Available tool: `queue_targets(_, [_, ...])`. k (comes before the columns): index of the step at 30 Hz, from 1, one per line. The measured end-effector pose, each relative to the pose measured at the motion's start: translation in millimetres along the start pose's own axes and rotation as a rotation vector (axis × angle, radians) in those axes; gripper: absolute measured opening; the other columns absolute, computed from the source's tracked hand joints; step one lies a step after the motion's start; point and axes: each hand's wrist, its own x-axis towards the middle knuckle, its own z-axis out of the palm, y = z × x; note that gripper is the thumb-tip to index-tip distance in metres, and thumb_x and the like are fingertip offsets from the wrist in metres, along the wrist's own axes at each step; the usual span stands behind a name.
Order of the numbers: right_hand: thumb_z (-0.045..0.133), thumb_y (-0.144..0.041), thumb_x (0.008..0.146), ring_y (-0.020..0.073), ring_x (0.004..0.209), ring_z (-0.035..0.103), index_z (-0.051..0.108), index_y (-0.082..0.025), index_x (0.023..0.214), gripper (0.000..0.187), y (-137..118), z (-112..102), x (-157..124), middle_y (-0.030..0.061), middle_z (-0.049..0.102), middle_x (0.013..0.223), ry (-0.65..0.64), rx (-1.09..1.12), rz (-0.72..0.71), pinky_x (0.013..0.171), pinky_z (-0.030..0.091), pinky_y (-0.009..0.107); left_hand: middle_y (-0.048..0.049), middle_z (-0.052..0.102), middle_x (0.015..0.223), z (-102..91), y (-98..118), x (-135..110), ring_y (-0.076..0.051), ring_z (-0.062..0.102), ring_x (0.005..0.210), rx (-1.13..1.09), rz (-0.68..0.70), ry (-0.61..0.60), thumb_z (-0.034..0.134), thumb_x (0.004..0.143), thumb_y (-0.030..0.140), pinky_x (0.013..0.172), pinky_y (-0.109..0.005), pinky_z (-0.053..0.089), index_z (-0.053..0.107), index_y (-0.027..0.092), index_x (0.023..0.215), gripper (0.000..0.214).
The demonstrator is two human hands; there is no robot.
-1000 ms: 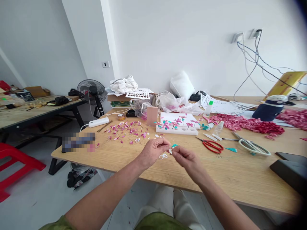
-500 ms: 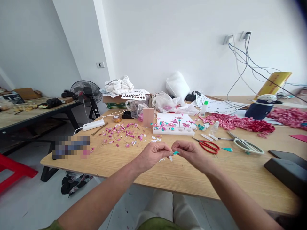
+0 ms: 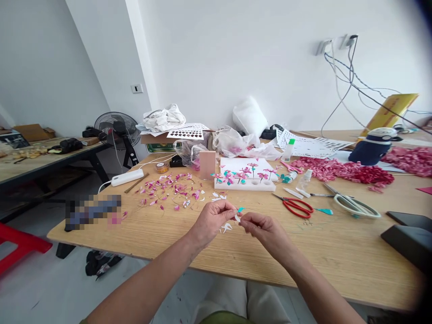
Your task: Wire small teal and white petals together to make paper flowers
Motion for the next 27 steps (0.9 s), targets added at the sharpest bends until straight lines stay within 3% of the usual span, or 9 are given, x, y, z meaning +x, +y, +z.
queue_targets(1, [0.048, -0.034, 0.075, 0.0122, 0.059, 0.046, 0.06, -0.019, 0.073, 0.02, 0, -2, -1, 0.0032, 0.058, 0.081, 0.057, -0.095, 0.0, 0.055, 0.036, 0.026, 0.0004, 0.052, 0.063, 0.5, -1, 1, -0.01, 0.047, 0.064, 0.046, 0.007, 0.012, 0.054, 0.072, 0.023, 0.066, -0.022, 0.036, 0.054, 0.013, 0.06, 0.015])
queue_targets(3, [0.053, -0.033, 0.071, 0.0126, 0.061, 0.049, 0.061, -0.022, 0.089, 0.023, -4, -6, -5, 0.0062, 0.052, 0.113, 0.175, -0.214, 0.015, 0.058, 0.038, 0.029, 0.0001, 0.053, 0.065, 1.6, -2, 2, -0.01, 0.047, 0.065, 0.131, 0.025, 0.025, 0.052, 0.073, 0.021, 0.066, -0.022, 0.035, 0.055, 0.013, 0.062, 0.014])
queue_targets(5, [0.056, -0.033, 0.069, 0.0109, 0.057, 0.048, 0.055, -0.024, 0.103, 0.035, -10, -7, -8, 0.0066, 0.043, 0.125, 0.205, -0.124, 0.054, 0.058, 0.04, 0.03, -0.0001, 0.054, 0.066, 3.2, -3, 2, -0.011, 0.047, 0.066, 0.185, 0.049, 0.028, 0.05, 0.074, 0.021, 0.065, -0.022, 0.035, 0.055, 0.014, 0.064, 0.013])
queue_targets(9, [0.055, -0.036, 0.073, 0.0143, 0.069, 0.052, 0.053, -0.021, 0.098, 0.029, -17, -2, -6, 0.0058, 0.059, 0.093, 0.051, 0.376, 0.092, 0.059, 0.04, 0.026, 0.0002, 0.053, 0.064, 6.0, -5, 1, -0.011, 0.046, 0.065, 0.182, 0.069, 0.031, 0.05, 0.074, 0.023, 0.063, -0.022, 0.035, 0.055, 0.014, 0.064, 0.014])
queue_targets(12, [0.055, -0.037, 0.074, 0.0132, 0.065, 0.051, 0.053, -0.018, 0.085, 0.022, -14, 5, -2, 0.0017, 0.056, 0.067, 0.036, 0.559, 0.119, 0.055, 0.037, 0.023, 0.0002, 0.053, 0.062, 5.5, -7, -1, -0.012, 0.047, 0.064, 0.129, 0.054, 0.023, 0.05, 0.074, 0.026, 0.063, -0.023, 0.036, 0.055, 0.014, 0.063, 0.016])
queue_targets(19, [0.056, -0.031, 0.075, 0.0072, 0.052, 0.039, 0.053, -0.018, 0.081, 0.016, -4, 19, 0, -0.0028, 0.047, 0.061, -0.022, 0.667, 0.115, 0.048, 0.028, 0.02, 0.0008, 0.052, 0.063, -0.5, -18, -4, -0.011, 0.046, 0.064, 0.063, 0.033, 0.094, 0.052, 0.072, 0.029, 0.064, -0.023, 0.035, 0.054, 0.014, 0.062, 0.018])
queue_targets(27, [0.055, -0.038, 0.074, 0.0073, 0.049, 0.029, 0.053, -0.019, 0.082, 0.021, 4, 22, 9, -0.0055, 0.036, 0.054, -0.019, 0.678, 0.13, 0.045, 0.017, 0.021, 0.002, 0.049, 0.06, -3.9, -16, 5, -0.01, 0.043, 0.062, 0.052, 0.039, 0.108, 0.053, 0.07, 0.026, 0.064, -0.022, 0.034, 0.053, 0.014, 0.06, 0.016])
